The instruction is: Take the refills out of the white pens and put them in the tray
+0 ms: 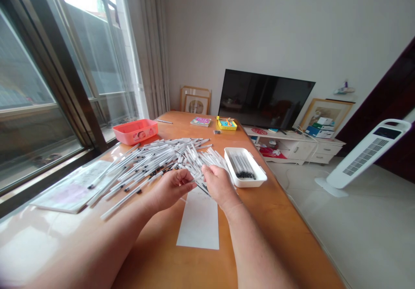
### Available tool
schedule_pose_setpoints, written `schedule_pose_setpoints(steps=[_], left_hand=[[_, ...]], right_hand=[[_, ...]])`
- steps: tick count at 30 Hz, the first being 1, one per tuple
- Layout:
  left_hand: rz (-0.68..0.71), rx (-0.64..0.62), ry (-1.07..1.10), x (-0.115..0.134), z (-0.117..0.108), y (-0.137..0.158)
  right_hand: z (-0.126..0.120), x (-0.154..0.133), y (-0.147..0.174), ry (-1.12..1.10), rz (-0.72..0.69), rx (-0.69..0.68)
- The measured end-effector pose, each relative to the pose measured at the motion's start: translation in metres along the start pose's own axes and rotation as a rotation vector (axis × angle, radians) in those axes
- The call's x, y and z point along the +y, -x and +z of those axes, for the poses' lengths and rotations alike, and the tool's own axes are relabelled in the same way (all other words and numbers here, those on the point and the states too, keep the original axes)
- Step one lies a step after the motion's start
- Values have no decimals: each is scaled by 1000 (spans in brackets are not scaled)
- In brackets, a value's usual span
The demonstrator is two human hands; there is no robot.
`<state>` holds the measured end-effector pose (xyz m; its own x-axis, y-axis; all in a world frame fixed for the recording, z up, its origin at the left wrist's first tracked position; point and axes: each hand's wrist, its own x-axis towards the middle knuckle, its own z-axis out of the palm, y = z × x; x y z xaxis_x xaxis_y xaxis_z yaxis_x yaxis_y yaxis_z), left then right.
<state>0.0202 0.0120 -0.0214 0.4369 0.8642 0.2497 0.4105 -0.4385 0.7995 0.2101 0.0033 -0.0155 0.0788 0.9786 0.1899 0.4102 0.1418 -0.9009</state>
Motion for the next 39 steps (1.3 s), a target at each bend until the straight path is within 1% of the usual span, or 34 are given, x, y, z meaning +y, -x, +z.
schedule_pose_setpoints(steps=[3, 8, 12, 15, 18, 22, 25, 29, 32, 35, 37, 39], left_hand=[[-20, -47, 108, -2, 1, -1], [-79, -117, 246, 2, -3, 0], [-161, -204, 254, 8, -7, 2], [-163, -234, 250, 6, -5, 2], [-136, -195, 210, 1, 0, 1], [-56, -97, 41, -2, 3, 0], [5, -30, -118, 3, 1, 2], [39, 35, -285, 10, 0, 4], [48, 44, -294, 10, 1, 4], [45, 39, -229, 6, 1, 2], [44, 42, -172, 3, 2, 0], [43, 51, -116, 1, 2, -1]], right_hand=[[-1, 1, -1, -14, -23, 1], [-5, 3, -1, 49, -98, -26], [-8, 3, -2, 100, -139, 34], [-9, 3, -3, 127, -154, 65], [-8, 4, -3, 155, -146, 77], [-5, 8, -4, 135, -126, 94], [-2, 11, -5, 105, -100, 111], [0, 9, -5, 83, -81, 123], [2, 6, -4, 66, -71, 143], [3, 3, -2, 0, -69, 155], [4, 0, 1, -70, -52, 131], [5, -3, 4, -153, -6, 59]])
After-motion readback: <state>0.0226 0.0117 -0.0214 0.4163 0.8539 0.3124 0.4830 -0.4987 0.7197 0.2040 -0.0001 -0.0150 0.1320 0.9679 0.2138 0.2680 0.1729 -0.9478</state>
